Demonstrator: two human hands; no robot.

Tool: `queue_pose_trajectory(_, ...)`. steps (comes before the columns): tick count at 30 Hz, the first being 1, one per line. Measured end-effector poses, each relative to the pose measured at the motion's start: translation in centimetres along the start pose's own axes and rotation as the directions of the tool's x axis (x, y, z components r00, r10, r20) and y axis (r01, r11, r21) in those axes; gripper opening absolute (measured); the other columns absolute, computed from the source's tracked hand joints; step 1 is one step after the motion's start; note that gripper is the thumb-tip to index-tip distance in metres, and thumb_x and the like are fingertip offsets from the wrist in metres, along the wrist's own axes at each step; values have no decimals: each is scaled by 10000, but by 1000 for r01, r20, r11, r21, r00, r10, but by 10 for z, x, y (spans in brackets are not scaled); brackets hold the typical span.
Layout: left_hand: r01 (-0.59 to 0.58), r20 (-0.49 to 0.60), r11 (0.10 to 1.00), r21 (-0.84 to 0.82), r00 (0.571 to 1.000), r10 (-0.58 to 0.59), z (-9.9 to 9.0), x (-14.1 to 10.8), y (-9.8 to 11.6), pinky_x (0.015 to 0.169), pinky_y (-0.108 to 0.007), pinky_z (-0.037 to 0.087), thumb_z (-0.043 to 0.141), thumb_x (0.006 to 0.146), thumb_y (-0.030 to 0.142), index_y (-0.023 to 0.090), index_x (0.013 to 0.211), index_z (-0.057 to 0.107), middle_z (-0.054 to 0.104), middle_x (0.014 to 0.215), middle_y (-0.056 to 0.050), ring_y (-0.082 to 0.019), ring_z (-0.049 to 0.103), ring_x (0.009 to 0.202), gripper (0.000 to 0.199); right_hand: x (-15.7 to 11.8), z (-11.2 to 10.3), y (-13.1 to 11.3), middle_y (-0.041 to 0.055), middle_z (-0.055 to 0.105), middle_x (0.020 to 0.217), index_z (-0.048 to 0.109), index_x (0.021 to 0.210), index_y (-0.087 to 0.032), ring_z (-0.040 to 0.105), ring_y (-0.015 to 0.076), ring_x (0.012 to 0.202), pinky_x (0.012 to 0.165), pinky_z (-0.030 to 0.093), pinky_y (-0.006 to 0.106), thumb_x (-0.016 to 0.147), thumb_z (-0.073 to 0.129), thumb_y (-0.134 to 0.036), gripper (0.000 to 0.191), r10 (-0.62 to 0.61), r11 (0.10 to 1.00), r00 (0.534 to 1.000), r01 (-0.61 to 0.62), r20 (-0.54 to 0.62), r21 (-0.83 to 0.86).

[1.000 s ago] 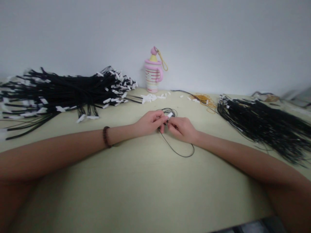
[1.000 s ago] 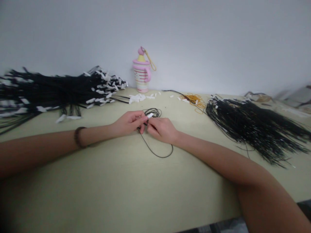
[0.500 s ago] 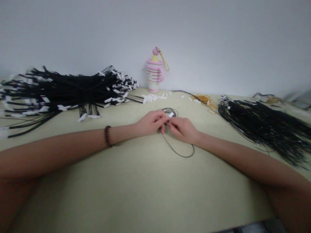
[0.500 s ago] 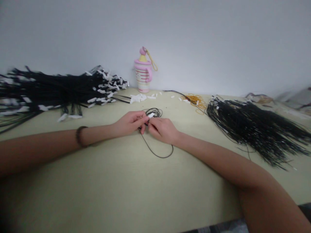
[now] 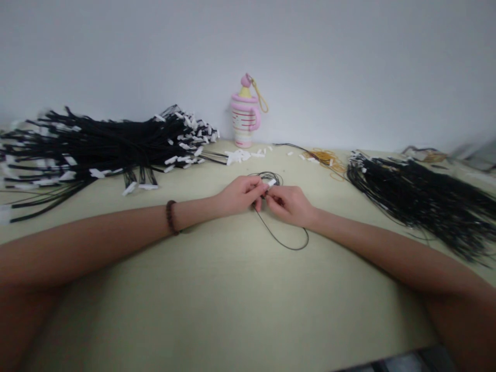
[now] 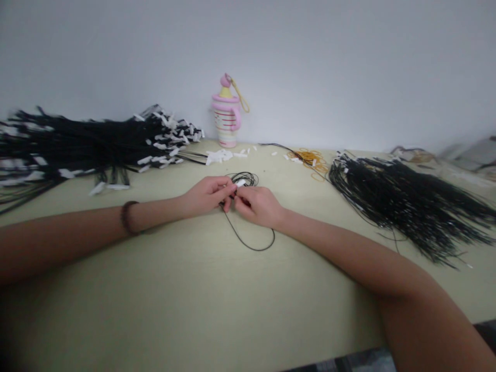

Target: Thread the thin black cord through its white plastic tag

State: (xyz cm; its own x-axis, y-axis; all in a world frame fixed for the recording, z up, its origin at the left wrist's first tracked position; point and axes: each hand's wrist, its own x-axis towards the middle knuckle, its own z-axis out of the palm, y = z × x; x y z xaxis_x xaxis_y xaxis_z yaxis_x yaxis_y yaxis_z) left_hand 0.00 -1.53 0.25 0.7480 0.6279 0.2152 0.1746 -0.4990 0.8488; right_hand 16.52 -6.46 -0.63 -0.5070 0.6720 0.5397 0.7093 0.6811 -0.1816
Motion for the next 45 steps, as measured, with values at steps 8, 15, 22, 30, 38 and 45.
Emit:
queue_pose_trajectory(8, 7, 6, 1000, -14, 1000, -7, 0, 1, 0, 428, -154, 323, 384, 840, 379, 134, 719, 465, 534, 481, 19, -49, 443, 421, 285, 0, 1, 0, -29, 438, 524, 509, 643, -130, 358, 54, 471, 489, 258, 179, 807, 392, -213, 218, 29, 999, 1000, -29, -8, 19)
queue_pose_trajectory(15, 20, 9, 999, -27, 1000, -20, 0, 0, 2, 426, -151, 323, 388, 842, 363, 132, 715, 458, 532, 482, 19, -50, 445, 427, 273, 0, 0, 0, -30, 444, 525, 518, 654, -130, 372, 54, 472, 488, 259, 177, 800, 399, -212, 205, 33, 999, 999, -33, 0, 26)
queue_pose_trajectory(22, 22, 8, 1000, -22, 1000, -22, 0, 0, 2, 430, -155, 322, 390, 840, 370, 133, 718, 462, 535, 484, 15, -51, 438, 429, 277, 1, -1, -1, -28, 452, 529, 522, 655, -128, 372, 52, 469, 487, 263, 175, 798, 405, -208, 202, 35, 999, 999, -35, -2, 37)
queue_pose_trajectory(30, 14, 3, 1000, -15, 1000, -14, 0, 2, -2, 442, -162, 336, 393, 836, 382, 131, 720, 472, 536, 484, 14, -58, 462, 436, 288, 0, 0, 0, -27, 460, 530, 526, 658, -130, 380, 54, 472, 490, 266, 177, 794, 408, -210, 198, 43, 999, 999, -43, 1, 31)
queue_pose_trajectory(38, 9, 12, 1000, -13, 1000, -8, 0, 1, -2, 443, -160, 336, 389, 837, 378, 134, 718, 467, 537, 484, 16, -55, 454, 434, 283, 0, 0, -1, -34, 446, 514, 517, 642, -131, 370, 49, 459, 482, 258, 174, 786, 416, -203, 190, 32, 999, 999, -32, 0, 35)
queue_pose_trajectory(45, 12, 8, 1000, -6, 1000, -11, 0, 1, -1, 426, -159, 320, 395, 832, 380, 134, 710, 473, 533, 480, 18, -55, 444, 422, 285, 0, 0, -1, -33, 448, 512, 515, 638, -134, 363, 50, 456, 479, 255, 174, 783, 415, -203, 190, 26, 999, 1000, -25, -2, 32)
